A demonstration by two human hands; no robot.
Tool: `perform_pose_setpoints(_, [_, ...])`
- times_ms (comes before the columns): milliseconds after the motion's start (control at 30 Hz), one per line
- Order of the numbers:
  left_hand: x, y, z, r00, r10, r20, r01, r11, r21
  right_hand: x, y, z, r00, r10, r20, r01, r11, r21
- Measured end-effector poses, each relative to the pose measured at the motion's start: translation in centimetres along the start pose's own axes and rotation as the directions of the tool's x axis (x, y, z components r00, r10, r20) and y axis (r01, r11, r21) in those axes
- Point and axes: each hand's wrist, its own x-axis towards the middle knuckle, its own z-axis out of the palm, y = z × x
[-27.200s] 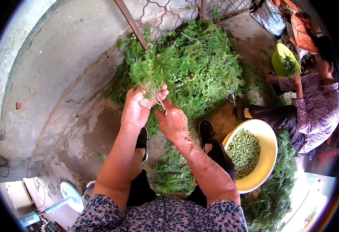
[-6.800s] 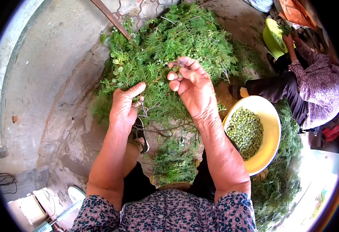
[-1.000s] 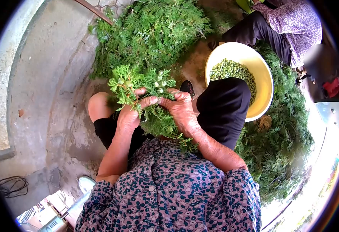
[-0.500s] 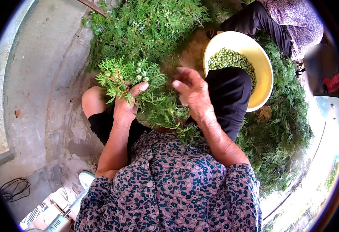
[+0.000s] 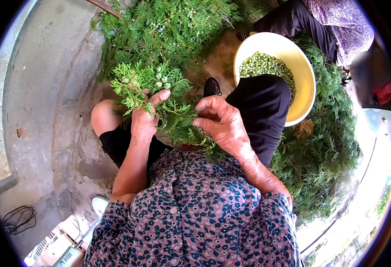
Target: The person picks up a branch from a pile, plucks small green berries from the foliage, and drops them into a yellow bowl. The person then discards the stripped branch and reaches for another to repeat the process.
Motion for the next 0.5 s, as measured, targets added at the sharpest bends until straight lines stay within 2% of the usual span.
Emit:
perform_pose_setpoints(67, [0.3, -0.8, -0.5, 0.997, 0.061, -0.041, -0.062, 0.998, -0.025, 0.1, 0.2, 0.0, 1.000, -0.004, -0.013, 0.005, 0.998, 0.066])
perform_pose_setpoints(133, [0.5, -1.1, -0.9, 0.993, 0.117, -0.026, -0.118, 0.993, -0.023, 0.2, 0.4, -0.3, 0.980, -0.163, -0.117, 0.169, 0.985, 0.040])
perform_pose_setpoints(200, [0.8, -1.2, -1.6, 0.992, 0.114, 0.046, -0.112, 0.993, -0.042, 0.4, 0.5, -0.5, 0.982, -0.144, -0.118, 0.156, 0.983, 0.093])
perform_pose_setpoints(267, [0.5, -1.1, -1.3, 0.993, 0.109, 0.049, -0.107, 0.994, -0.038, 0.6, 0.7, -0.4, 0.989, -0.111, -0.094, 0.134, 0.946, 0.296])
perform_pose_setpoints(367, [0.3, -1.4, -1.0, 0.995, 0.103, -0.015, -0.103, 0.994, 0.021, 0.9, 1.0, 0.0, 0.990, -0.107, -0.095, 0.136, 0.908, 0.397])
perform_pose_setpoints(467, [-0.1, -0.6, -0.2, 0.997, 0.069, 0.033, -0.070, 0.997, 0.013, 1.1, 0.5, 1.0, 0.993, -0.044, -0.107, 0.092, 0.859, 0.504])
perform_pose_setpoints(500, [-0.1, -0.7, -0.5, 0.997, 0.070, 0.044, -0.071, 0.997, 0.036, 1.2, 0.5, 1.1, 0.998, -0.026, -0.065, 0.059, 0.814, 0.578])
